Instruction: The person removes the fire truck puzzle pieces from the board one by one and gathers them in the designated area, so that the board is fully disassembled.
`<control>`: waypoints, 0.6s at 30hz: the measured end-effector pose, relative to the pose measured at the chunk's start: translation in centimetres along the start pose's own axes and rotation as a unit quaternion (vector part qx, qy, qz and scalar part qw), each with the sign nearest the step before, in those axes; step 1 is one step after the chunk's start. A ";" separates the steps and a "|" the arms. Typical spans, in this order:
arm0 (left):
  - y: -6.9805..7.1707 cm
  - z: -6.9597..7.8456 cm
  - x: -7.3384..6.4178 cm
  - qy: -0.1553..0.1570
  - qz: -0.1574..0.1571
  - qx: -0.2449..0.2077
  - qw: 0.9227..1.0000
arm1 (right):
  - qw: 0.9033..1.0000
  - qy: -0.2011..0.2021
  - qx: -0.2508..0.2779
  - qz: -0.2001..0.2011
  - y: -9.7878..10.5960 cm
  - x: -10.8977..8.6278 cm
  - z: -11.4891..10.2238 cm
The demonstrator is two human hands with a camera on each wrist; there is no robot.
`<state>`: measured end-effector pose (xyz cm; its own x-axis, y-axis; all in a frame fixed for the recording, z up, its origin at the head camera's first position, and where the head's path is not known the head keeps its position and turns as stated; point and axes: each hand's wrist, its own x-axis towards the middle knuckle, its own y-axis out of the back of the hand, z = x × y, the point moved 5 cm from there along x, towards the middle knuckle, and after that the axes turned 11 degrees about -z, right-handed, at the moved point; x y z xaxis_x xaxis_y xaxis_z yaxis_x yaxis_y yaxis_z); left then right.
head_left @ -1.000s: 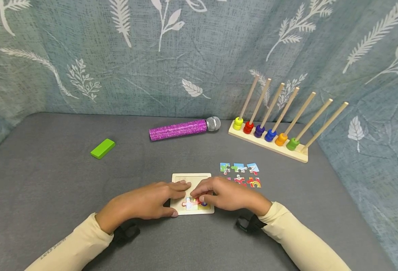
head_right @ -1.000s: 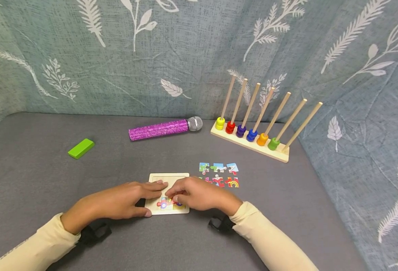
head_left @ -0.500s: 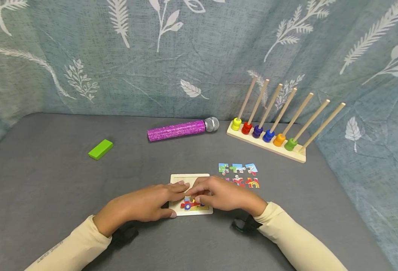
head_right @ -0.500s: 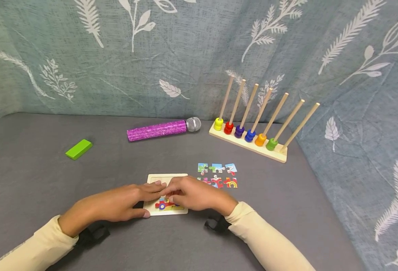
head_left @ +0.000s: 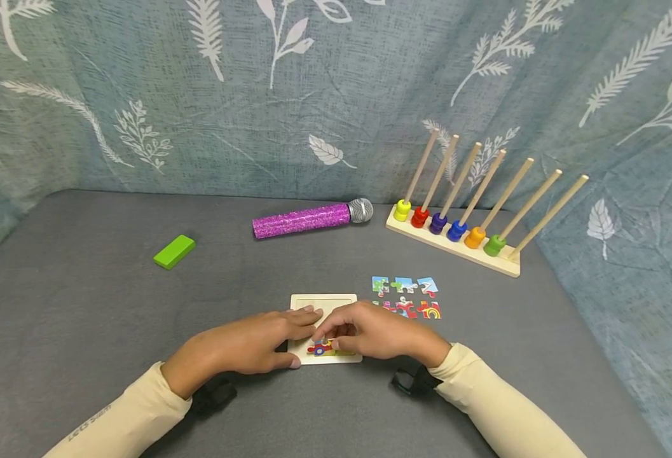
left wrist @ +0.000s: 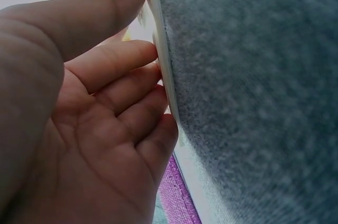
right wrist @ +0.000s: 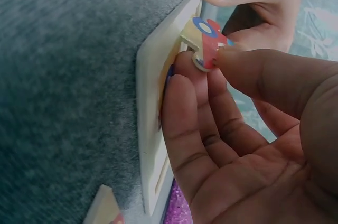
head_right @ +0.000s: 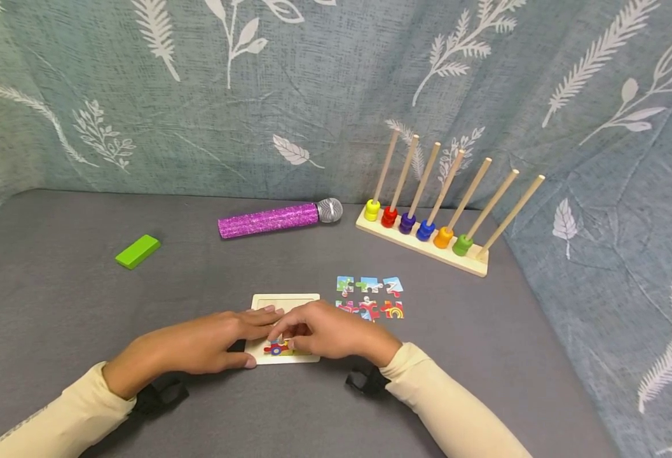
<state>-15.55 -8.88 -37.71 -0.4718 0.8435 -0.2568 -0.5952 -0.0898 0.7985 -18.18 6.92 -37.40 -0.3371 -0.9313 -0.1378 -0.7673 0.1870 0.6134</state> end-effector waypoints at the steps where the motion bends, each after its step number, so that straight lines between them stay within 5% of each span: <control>1: 0.0 0.0 0.0 0.001 -0.001 -0.002 1.000 | 1.000 -0.001 0.008 -0.002 -0.1 0.0 0.1; 18: -0.2 -0.2 0.0 0.010 -0.005 -0.001 1.000 | 0.998 -0.038 0.039 0.017 0.7 -1.0 0.4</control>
<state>-15.55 -8.92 -37.99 -0.4792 0.8332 -0.2758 -0.6013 -0.0827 0.7947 -18.65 8.08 -37.17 -0.4020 -0.8981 -0.1782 -0.7937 0.2448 0.5569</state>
